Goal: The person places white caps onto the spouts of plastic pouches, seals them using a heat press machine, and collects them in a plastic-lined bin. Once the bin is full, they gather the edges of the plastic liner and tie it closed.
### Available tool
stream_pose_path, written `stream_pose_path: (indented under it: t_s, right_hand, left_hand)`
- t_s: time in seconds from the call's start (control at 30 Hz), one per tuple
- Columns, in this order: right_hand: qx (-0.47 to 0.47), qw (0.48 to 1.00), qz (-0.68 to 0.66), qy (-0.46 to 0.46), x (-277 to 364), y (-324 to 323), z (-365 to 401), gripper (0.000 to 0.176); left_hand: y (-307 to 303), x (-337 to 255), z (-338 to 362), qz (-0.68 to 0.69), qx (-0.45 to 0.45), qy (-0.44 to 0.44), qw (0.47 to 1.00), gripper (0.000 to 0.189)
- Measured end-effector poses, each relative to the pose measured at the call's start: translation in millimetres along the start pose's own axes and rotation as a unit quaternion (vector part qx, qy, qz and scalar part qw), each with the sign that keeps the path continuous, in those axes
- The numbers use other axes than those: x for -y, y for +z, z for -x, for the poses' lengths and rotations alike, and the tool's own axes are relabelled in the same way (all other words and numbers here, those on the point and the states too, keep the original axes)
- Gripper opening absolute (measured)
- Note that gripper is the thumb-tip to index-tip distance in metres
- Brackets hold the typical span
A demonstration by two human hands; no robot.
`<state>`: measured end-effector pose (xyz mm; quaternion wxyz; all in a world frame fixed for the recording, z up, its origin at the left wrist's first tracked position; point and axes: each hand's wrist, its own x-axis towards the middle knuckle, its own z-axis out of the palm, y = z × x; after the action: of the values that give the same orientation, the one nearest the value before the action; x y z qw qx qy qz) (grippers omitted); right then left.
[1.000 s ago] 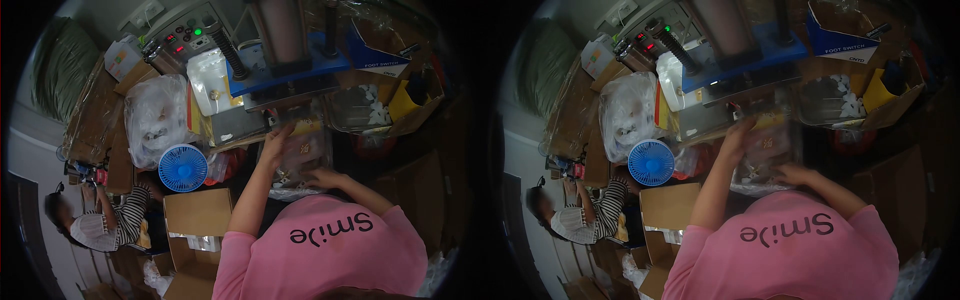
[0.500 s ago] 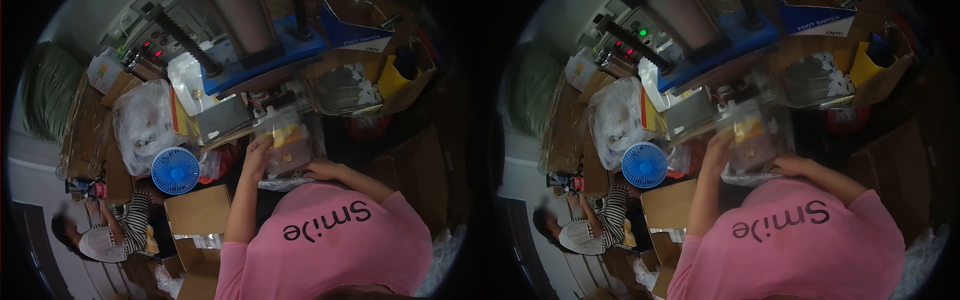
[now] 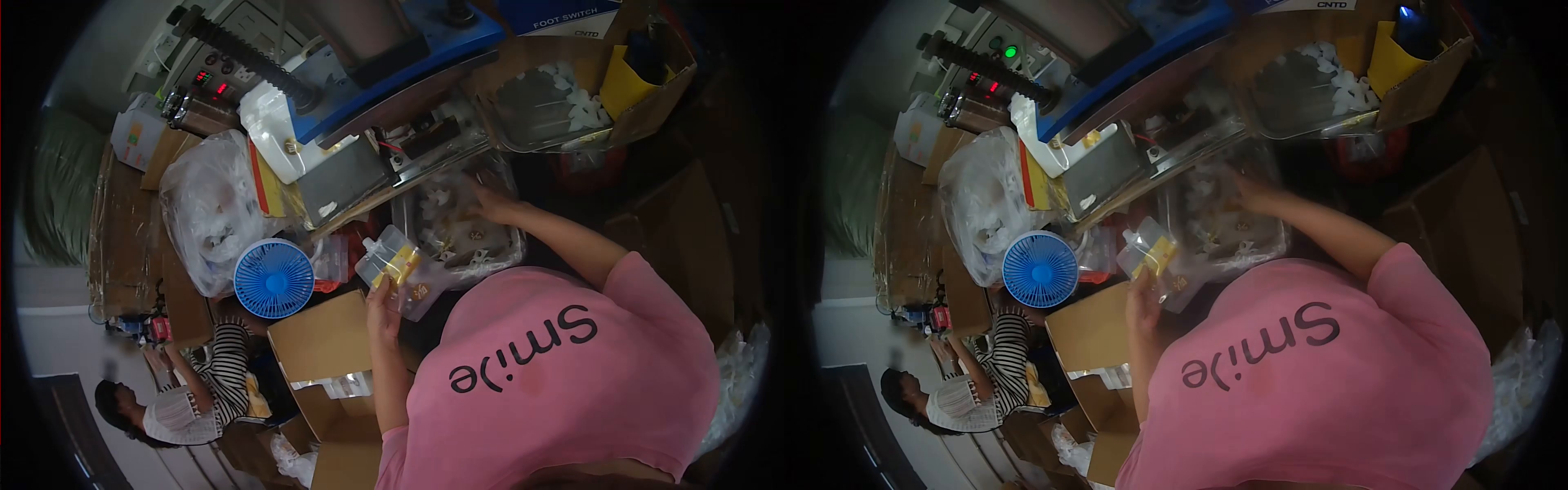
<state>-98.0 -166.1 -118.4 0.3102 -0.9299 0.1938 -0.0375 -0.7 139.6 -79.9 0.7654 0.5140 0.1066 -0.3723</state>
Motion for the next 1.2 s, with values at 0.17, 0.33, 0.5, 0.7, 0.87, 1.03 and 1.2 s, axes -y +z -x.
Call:
stream_pose_path:
  t_s: [0.17, 0.33, 0.5, 0.7, 0.87, 1.03, 1.2]
  right_hand:
    - [0.053, 0.98, 0.187, 0.028, -12, 26, -27, 0.065]
    - [0.007, 0.983, 0.171, -0.065, 2, -6, -15, 0.041]
    - [0.078, 0.989, 0.083, -0.097, 43, -77, -1, 0.041]
    - [0.209, 0.947, -0.208, -0.127, 70, -103, -2, 0.045]
    - [0.23, 0.866, -0.443, -0.017, 63, -110, 9, 0.05]
    - [0.276, 0.787, -0.549, -0.053, 53, -86, 25, 0.059]
    - [0.265, 0.836, -0.48, -0.005, 46, -46, 34, 0.062]
  left_hand:
    - [28, 9, -1, 0.019, 0.087, -0.008, 0.996, 0.026]
    - [29, 18, -3, -0.023, 0.09, -0.006, 0.996, 0.03]
    - [68, -1, 2, -0.276, 0.13, 0.136, 0.943, 0.017]
    - [100, -7, -7, -0.391, 0.258, 0.246, 0.849, 0.015]
    - [103, 1, 9, -0.286, 0.183, 0.155, 0.928, 0.013]
    - [98, 6, 14, -0.244, 0.152, 0.207, 0.935, 0.021]
    - [113, -3, 36, -0.136, 0.084, 0.21, 0.964, 0.031]
